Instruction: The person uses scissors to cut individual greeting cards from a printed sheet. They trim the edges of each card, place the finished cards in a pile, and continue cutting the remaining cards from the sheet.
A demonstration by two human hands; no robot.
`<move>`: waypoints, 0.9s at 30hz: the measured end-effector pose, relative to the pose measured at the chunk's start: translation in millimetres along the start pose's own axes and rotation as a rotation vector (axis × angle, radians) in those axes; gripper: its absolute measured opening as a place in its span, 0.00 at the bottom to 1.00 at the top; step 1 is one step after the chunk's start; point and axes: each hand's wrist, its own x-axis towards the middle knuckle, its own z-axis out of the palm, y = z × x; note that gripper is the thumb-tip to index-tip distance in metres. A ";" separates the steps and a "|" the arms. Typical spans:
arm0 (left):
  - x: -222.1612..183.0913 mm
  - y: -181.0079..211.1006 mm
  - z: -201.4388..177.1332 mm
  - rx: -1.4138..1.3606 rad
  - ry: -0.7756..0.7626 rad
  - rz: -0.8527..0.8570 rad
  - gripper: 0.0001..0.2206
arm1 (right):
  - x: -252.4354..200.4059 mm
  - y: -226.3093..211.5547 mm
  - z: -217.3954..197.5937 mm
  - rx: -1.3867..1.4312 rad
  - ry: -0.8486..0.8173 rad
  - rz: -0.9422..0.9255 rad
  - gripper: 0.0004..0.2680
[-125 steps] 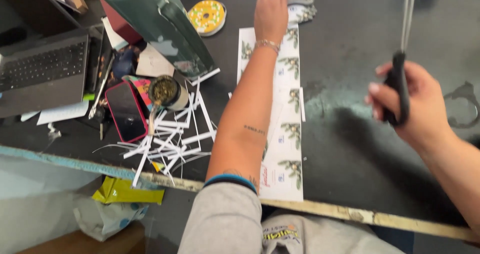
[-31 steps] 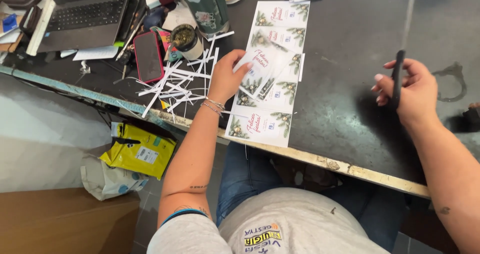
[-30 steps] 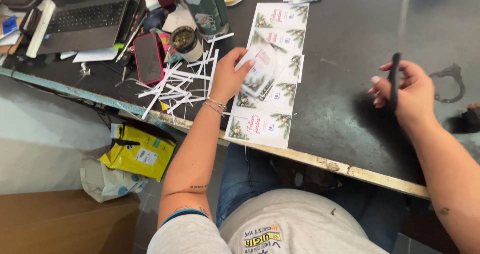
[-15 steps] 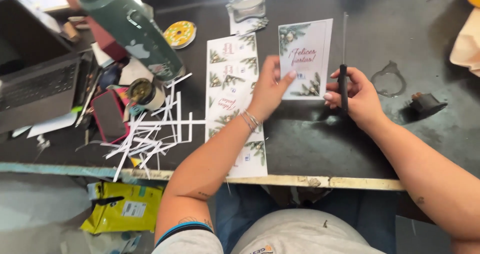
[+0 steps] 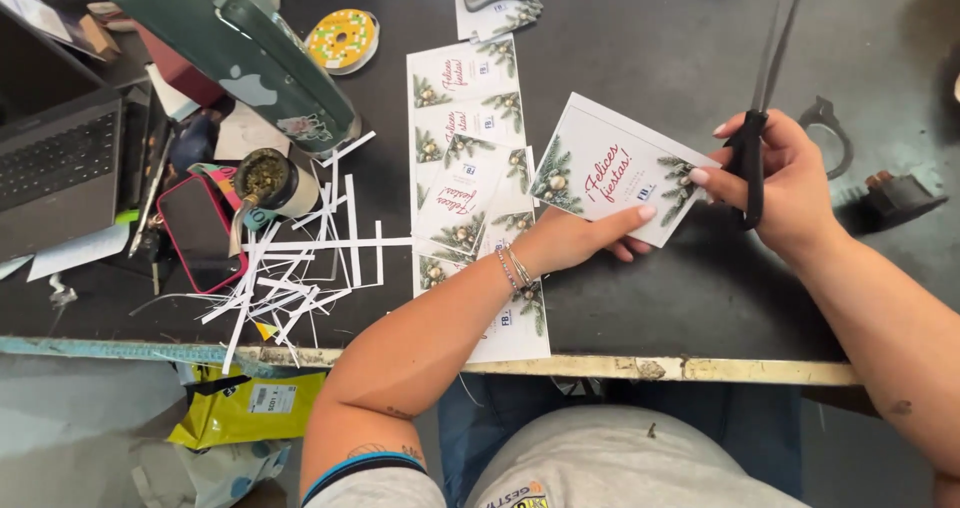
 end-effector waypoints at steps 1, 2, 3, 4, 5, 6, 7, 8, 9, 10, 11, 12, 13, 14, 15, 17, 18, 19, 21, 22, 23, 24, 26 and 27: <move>-4.9 9.7 0.5 -0.002 -0.005 -0.004 0.21 | -1.0 0.6 0.9 0.000 0.004 0.006 0.14; -10.0 19.5 1.0 0.190 0.001 -0.186 0.24 | -2.3 1.1 1.8 -0.003 0.005 -0.004 0.14; -14.4 29.7 1.1 0.382 0.008 -0.364 0.29 | -1.8 1.3 2.4 -0.006 0.002 -0.017 0.14; -13.5 29.3 1.0 0.381 0.006 -0.364 0.29 | -4.0 1.2 3.3 -0.008 0.003 -0.015 0.14; -13.3 29.5 0.3 0.398 0.015 -0.379 0.30 | -4.7 -0.4 4.5 0.011 -0.019 -0.045 0.12; -13.8 29.8 -0.7 0.415 0.025 -0.394 0.32 | -5.8 -2.4 6.3 0.030 -0.042 -0.075 0.10; -10.9 26.6 -2.9 0.408 0.033 -0.391 0.32 | -6.7 -0.1 5.9 0.026 -0.052 -0.078 0.10; -8.1 23.4 -5.4 0.360 0.061 -0.355 0.33 | -7.6 2.0 5.8 -0.014 -0.124 -0.080 0.11; -5.9 20.3 -8.3 0.311 0.091 -0.319 0.35 | -8.2 4.0 6.1 -0.055 -0.197 -0.082 0.12; -9.7 25.1 -9.8 0.303 0.101 -0.316 0.35 | -12.7 1.4 9.8 -0.059 -0.209 -0.085 0.12; -13.3 30.0 -11.2 0.258 0.152 -0.296 0.34 | -16.8 -1.2 13.2 -0.225 -0.226 0.011 0.12; -16.8 34.8 -12.7 0.212 0.204 -0.277 0.34 | -20.9 -3.6 16.4 -0.392 -0.241 0.107 0.12; -17.1 30.7 -12.0 0.204 0.210 -0.274 0.34 | -24.7 -1.8 19.9 -0.398 -0.249 0.104 0.12; -16.9 26.5 -11.1 0.137 0.250 -0.178 0.33 | -28.3 0.4 23.1 -0.331 -0.282 0.120 0.12; -15.6 22.3 -9.7 0.071 0.286 -0.082 0.32 | -32.2 3.0 25.3 -0.264 -0.313 0.137 0.11; -25.3 31.7 -5.1 0.065 0.274 -0.133 0.33 | -38.0 1.2 28.6 -0.238 -0.342 0.124 0.11; -29.9 36.1 -2.9 0.066 0.257 -0.186 0.35 | -41.2 0.6 30.0 -0.206 -0.367 0.111 0.11; -29.2 32.7 -0.2 0.059 0.256 -0.189 0.35 | -42.5 1.0 30.4 -0.210 -0.371 0.118 0.11; -27.6 25.3 5.3 -0.163 0.256 -0.013 0.32 | -45.7 2.7 31.2 -0.198 -0.404 0.070 0.11; -30.6 27.3 6.1 -0.169 0.255 -0.019 0.32 | -46.8 2.7 32.0 -0.199 -0.407 0.078 0.11; -33.2 29.8 6.7 -0.140 0.227 -0.067 0.34 | -47.5 2.9 32.9 -0.207 -0.404 0.074 0.11; -36.0 32.6 7.5 -0.111 0.198 -0.115 0.37 | -48.4 2.9 33.7 -0.214 -0.402 0.070 0.11; -29.3 19.9 10.6 -0.143 0.160 -0.077 0.37 | -49.9 1.3 35.5 -0.244 -0.387 0.075 0.11; -25.8 14.0 12.1 -0.171 0.125 -0.033 0.38 | -49.9 0.3 36.2 -0.273 -0.372 0.072 0.11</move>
